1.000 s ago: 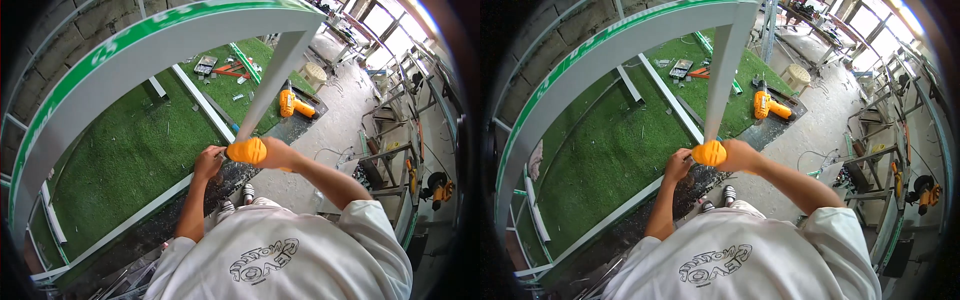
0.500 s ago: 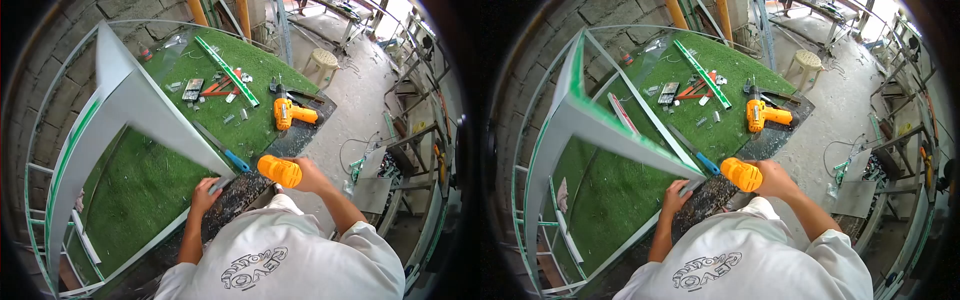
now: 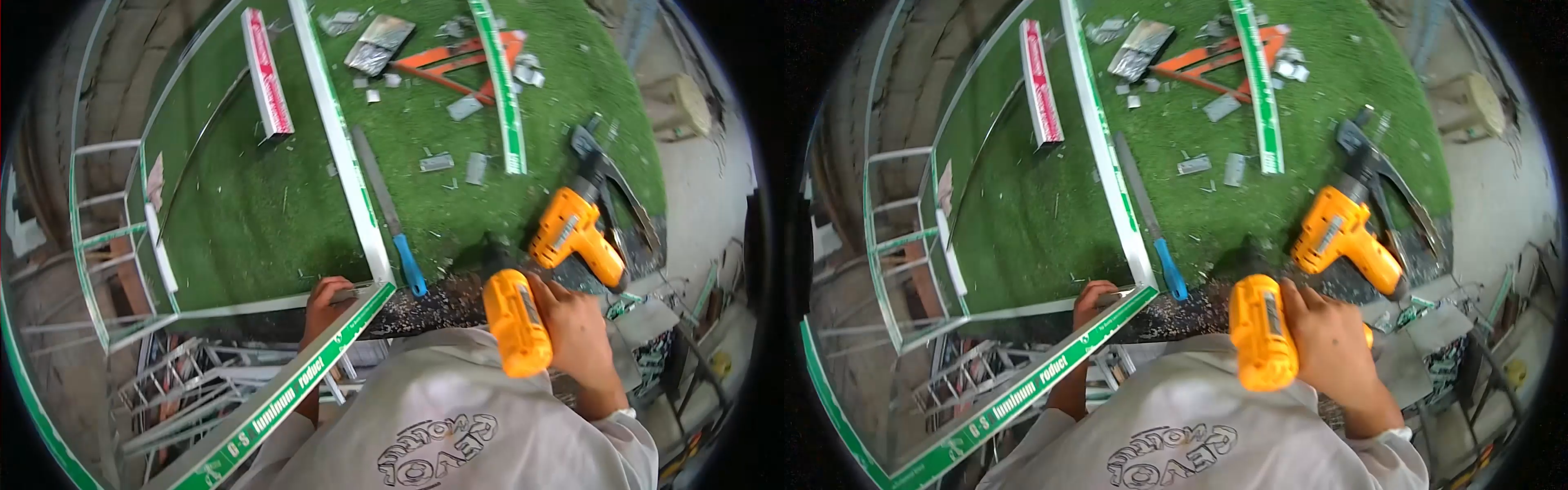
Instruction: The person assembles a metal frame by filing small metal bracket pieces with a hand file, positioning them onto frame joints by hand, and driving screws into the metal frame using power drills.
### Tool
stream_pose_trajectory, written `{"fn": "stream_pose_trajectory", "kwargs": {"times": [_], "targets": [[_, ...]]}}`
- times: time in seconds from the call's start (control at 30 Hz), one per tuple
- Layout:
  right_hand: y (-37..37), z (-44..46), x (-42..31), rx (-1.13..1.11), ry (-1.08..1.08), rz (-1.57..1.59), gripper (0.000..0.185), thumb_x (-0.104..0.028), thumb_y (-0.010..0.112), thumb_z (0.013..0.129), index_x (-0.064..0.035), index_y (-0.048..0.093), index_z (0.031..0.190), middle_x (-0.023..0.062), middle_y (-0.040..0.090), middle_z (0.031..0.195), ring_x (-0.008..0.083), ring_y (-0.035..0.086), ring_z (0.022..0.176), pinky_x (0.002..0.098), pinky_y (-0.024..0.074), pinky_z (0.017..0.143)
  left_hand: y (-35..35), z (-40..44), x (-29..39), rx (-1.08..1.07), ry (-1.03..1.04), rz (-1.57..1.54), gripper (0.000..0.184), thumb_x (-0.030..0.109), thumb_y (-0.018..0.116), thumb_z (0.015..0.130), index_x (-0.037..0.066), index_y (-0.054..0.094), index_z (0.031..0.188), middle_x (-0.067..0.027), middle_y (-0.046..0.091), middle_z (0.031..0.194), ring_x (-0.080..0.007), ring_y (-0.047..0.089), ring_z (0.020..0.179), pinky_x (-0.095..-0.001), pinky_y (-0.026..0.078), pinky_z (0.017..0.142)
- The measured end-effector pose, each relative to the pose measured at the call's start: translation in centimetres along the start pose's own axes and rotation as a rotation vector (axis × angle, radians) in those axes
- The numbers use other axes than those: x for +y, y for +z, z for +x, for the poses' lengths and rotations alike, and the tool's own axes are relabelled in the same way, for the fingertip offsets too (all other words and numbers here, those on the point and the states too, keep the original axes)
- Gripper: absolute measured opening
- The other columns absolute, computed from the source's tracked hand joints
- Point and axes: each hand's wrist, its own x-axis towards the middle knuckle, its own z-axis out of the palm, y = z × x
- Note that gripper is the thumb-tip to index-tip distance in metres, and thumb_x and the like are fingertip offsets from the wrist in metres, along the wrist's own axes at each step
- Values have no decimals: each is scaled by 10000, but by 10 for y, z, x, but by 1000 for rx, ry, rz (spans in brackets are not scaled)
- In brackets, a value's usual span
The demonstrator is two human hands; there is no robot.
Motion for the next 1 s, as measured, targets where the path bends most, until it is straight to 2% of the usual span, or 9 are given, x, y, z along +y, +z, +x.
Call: {"fn": "stream_pose_trajectory", "kwargs": {"times": [0.17, 0.37, 0.57, 0.67, 0.8, 0.87, 0.9, 0.93, 1.0], "targets": [[-21, 21, 15, -114, -8, 56, 569, -224, 708, 698, 17, 572, 1195, 164, 636, 829, 355, 637, 729, 418, 498, 649, 3, 0, 14, 78, -168, 26, 401, 12, 810, 615, 78, 641, 972, -72, 639, 1016, -284, 591, 1000, -383, 467, 867], [-47, 48, 0, -223, -14, 25, 518, -181, 713, 694, 24, 594, 1155, 172, 659, 869, 344, 638, 731, 406, 503, 683, 4, 3, 11, 28, -63, 62, 376, 87, 803, 645, 137, 649, 984, -13, 648, 1059, -259, 568, 1031, -416, 378, 934], [-51, 54, -6, -259, -78, -94, 528, -187, 702, 709, 44, 579, 1168, 182, 656, 859, 353, 634, 745, 417, 497, 692, 5, 2, 9, 51, -45, 69, 379, 101, 803, 651, 132, 635, 990, -16, 647, 1060, -256, 567, 1029, -418, 381, 932], [-48, 51, -7, -228, -103, -141, 537, -196, 709, 702, 37, 583, 1169, 190, 654, 865, 352, 635, 772, 418, 497, 699, 4, 1, 9, 38, -3, 130, 366, 111, 793, 668, 124, 626, 994, -24, 644, 1062, -262, 571, 1029, -422, 392, 923], [-42, 42, -15, -164, -105, -145, 561, -289, 715, 748, -3, 569, 1207, 184, 657, 839, 332, 655, 696, 396, 519, 633, 3, 0, 4, 28, 69, 137, 350, 116, 772, 694, 116, 627, 1013, -48, 639, 1067, -286, 575, 1030, -420, 420, 902], [-34, 36, -15, 137, -127, -72, 555, -275, 727, 725, -17, 582, 1194, 181, 650, 821, 345, 648, 701, 411, 511, 644, 5, -2, -8, -1, 85, 138, 362, 108, 756, 708, 111, 626, 1045, -69, 634, 1067, -311, 578, 1025, -431, 450, 882], [-34, 34, -12, 190, -77, -29, 545, -244, 738, 701, -25, 598, 1179, 175, 656, 807, 348, 653, 730, 420, 511, 674, 0, 0, -7, -38, 90, 178, 370, 186, 740, 736, 118, 631, 1082, -79, 632, 1101, -321, 590, 1025, -433, 464, 885], [-35, 32, -12, 157, 42, 20, 575, -129, 747, 644, -57, 621, 1201, 188, 679, 942, 327, 672, 857, 360, 526, 765, -2, 1, -10, -38, 124, 176, 370, 186, 740, 736, 118, 631, 1082, -79, 632, 1101, -321, 590, 1025, -433, 464, 885], [-27, 26, -2, 217, -44, 27, 559, -204, 729, 700, -91, 602, 1233, 176, 674, 815, 337, 664, 779, 407, 519, 708, -3, 4, -22, -112, 140, 179, 390, 299, 719, 758, 126, 641, 1099, -79, 631, 1138, -315, 609, 1029, -428, 462, 909]]}}
